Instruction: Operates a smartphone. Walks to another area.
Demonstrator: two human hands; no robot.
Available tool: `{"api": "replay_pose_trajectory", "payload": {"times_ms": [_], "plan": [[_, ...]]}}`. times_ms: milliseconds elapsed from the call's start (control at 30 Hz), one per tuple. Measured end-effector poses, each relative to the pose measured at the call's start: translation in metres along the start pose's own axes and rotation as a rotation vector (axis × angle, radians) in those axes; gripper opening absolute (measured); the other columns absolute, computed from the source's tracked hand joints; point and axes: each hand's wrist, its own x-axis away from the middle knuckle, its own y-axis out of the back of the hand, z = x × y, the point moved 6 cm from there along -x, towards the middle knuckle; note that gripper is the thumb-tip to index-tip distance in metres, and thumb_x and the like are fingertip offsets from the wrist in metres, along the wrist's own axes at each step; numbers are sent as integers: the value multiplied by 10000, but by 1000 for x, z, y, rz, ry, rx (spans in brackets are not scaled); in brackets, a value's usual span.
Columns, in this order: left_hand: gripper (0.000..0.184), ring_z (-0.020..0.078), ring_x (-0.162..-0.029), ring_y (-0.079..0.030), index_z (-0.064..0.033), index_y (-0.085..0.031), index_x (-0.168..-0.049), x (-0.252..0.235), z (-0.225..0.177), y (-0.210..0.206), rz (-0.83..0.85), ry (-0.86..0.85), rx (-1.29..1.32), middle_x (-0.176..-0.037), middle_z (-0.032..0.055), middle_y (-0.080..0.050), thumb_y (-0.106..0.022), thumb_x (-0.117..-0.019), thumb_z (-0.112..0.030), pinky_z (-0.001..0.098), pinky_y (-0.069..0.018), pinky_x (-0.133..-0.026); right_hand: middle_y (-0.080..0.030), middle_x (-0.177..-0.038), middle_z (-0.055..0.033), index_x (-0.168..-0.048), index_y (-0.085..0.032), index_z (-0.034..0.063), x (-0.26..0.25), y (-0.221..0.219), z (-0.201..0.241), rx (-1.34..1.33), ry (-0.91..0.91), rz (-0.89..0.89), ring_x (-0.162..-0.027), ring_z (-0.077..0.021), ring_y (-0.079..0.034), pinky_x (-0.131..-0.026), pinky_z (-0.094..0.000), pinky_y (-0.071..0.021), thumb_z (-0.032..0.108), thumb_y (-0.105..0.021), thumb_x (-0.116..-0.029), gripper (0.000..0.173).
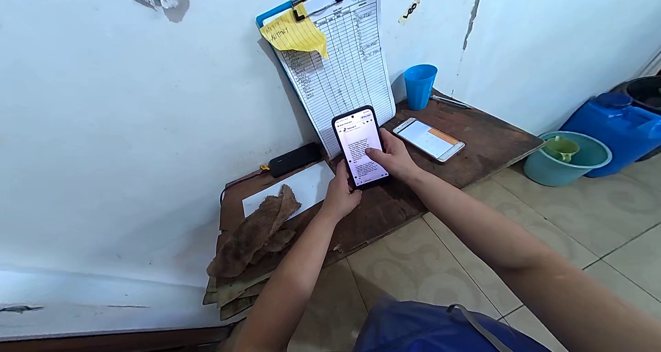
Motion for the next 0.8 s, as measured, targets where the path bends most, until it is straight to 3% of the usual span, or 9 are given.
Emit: {"api": "replay_pose_trajectory", "payload": {"times_ms": [300, 667, 800], "plan": [[761, 141, -853, -653, 87, -245, -1521, 1, -1, 0, -7, -17, 10, -1123, 201, -650, -594, -845, 93, 278, -533, -775, -705, -966, -95, -1223, -550, -13, -1, 0, -2, 4, -7, -13, -837, -101, -707, -771, -313, -595, 129, -686, -885, 391], [763, 165, -841, -659, 93, -241, -1520, 0, 2, -1, -8, -16, 17, -1122, 212, -632, -589, -841, 88, 300, -546, -758, -695, -949, -87, -1216, -556, -22, 0, 1, 0, 17, 6, -21, -813, -81, -691, -761, -294, -582, 128, -612, -949, 311], [771, 193, -903, -676, 109, -245, -1511, 2, 1, -1, -11, -52, 9, -1151, 235, -637, -601, -828, 80, 318, -552, -808, -693, -954, -82, -1228, -556, -26, 1, 1, 1, 2, 10, -18, -818, -69, -688, -767, -277, -579, 142, -584, -964, 313]]}}
